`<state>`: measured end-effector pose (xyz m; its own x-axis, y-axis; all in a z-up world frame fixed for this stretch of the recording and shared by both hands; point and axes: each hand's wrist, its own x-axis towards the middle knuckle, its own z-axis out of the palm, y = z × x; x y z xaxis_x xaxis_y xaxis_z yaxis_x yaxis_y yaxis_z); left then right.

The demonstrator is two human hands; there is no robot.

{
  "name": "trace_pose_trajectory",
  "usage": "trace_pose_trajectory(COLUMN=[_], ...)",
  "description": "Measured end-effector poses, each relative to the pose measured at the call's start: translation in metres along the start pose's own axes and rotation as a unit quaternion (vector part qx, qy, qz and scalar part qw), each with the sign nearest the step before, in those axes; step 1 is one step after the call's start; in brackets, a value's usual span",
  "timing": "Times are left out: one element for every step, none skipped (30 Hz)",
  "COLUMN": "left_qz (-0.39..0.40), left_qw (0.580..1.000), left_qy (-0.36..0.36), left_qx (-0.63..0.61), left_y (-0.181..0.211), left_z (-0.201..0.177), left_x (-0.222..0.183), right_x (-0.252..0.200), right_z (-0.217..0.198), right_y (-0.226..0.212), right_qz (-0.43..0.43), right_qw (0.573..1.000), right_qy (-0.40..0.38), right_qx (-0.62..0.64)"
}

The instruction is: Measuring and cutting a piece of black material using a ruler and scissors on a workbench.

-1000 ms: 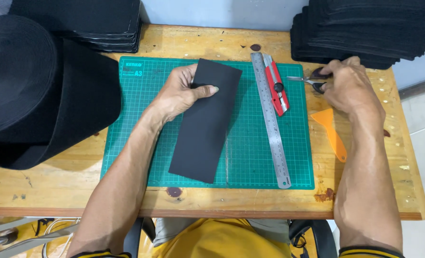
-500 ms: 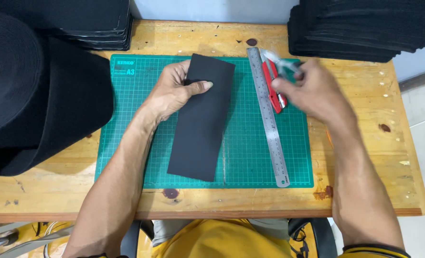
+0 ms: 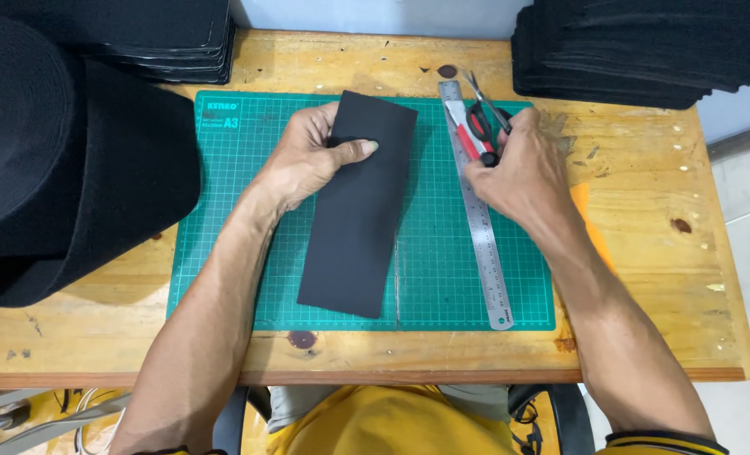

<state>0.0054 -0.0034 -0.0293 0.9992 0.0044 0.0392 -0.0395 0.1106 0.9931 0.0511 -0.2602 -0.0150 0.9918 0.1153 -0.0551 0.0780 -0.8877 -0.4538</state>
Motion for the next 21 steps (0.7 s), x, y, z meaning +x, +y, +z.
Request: trace_pose_trajectory(left_qz=[0.0, 0.0, -0.001, -0.001, -0.001, 0.0, 0.001, 0.0, -0.002, -0.002, -0.002, -0.003, -0.002, -0.002, -0.002, -0.001, -0.001, -0.001, -0.001, -0.003, -0.005], left_qw=[1.0, 1.0, 1.0, 1.0, 1.0, 1.0, 1.0, 1.0, 1.0, 1.0, 1.0, 1.0, 1.0, 1.0, 1.0, 1.0, 1.0, 1.0, 1.0, 1.0, 1.0], left_qy=[0.0, 0.0, 0.0, 0.001, 0.0, 0.0, 0.0, 0.001, 0.002, 0.002, 0.002, 0.001, 0.001, 0.001, 0.002, 0.002, 0.003, 0.003, 0.002, 0.002, 0.003], left_qx=[0.0, 0.001, 0.001, 0.001, 0.001, 0.002, 0.001, 0.002, 0.004, 0.003, 0.004, 0.004, 0.004, 0.003, 0.003, 0.003, 0.001, -0.001, -0.001, 0.002, 0.005], left_y=[-0.002, -0.003, -0.005, -0.003, -0.001, 0.001, 0.001, 0.001, 0.001, 0.002, 0.003, 0.004, 0.005, 0.006, 0.007, 0.006, 0.005, 0.004, 0.005, 0.007, 0.009], left_z=[-0.001, -0.002, -0.003, -0.002, 0.0, 0.001, 0.001, 0.001, 0.001, 0.001, 0.001, 0.002, 0.002, 0.002, 0.002, 0.002, 0.001, 0.001, 0.002, 0.003, 0.003], left_x=[0.001, 0.002, 0.002, 0.002, 0.001, 0.001, 0.001, 0.001, 0.001, 0.001, 0.001, 0.001, 0.0, 0.0, -0.001, 0.0, -0.001, -0.001, -0.001, -0.002, -0.003], right_x=[-0.002, -0.004, -0.007, -0.007, -0.008, -0.008, -0.009, -0.01, -0.012, -0.012, -0.014, -0.015, -0.014, -0.013, -0.012, -0.011, -0.012, -0.012, -0.011, -0.009, -0.008], right_z=[0.0, 0.0, 0.0, 0.0, 0.0, 0.001, 0.0, -0.002, -0.003, -0.005, -0.006, -0.008, -0.006, -0.004, -0.002, -0.004, -0.005, -0.007, -0.007, -0.008, -0.009], right_y=[-0.004, -0.008, -0.012, -0.012, -0.012, -0.012, -0.013, -0.015, -0.016, -0.019, -0.023, -0.027, -0.026, -0.026, -0.026, -0.027, -0.027, -0.028, -0.027, -0.026, -0.025], right_qz=[0.0, -0.004, -0.007, -0.008, -0.012, -0.016, -0.015, -0.017, -0.02, -0.019, -0.018, -0.016, -0.015, -0.013, -0.011, -0.011, -0.006, -0.001, 0.0, 0.001, 0.001], right_qw=[1.0, 1.0, 1.0, 1.0, 1.0, 0.999, 0.999, 0.998, 0.997, 0.997, 0.997, 0.996, 0.996, 0.996, 0.996, 0.996, 0.996, 0.995, 0.995, 0.996, 0.996], right_qy=[0.0, -0.003, -0.008, -0.009, -0.018, -0.028, -0.027, -0.038, -0.048, -0.048, -0.06, -0.071, -0.07, -0.072, -0.074, -0.074, -0.08, -0.085, -0.084, -0.086, -0.089], right_qx=[0.0, -0.003, -0.006, -0.006, -0.021, -0.035, -0.036, -0.042, -0.048, -0.048, -0.046, -0.043, -0.043, -0.047, -0.052, -0.052, -0.048, -0.045, -0.046, -0.025, -0.005])
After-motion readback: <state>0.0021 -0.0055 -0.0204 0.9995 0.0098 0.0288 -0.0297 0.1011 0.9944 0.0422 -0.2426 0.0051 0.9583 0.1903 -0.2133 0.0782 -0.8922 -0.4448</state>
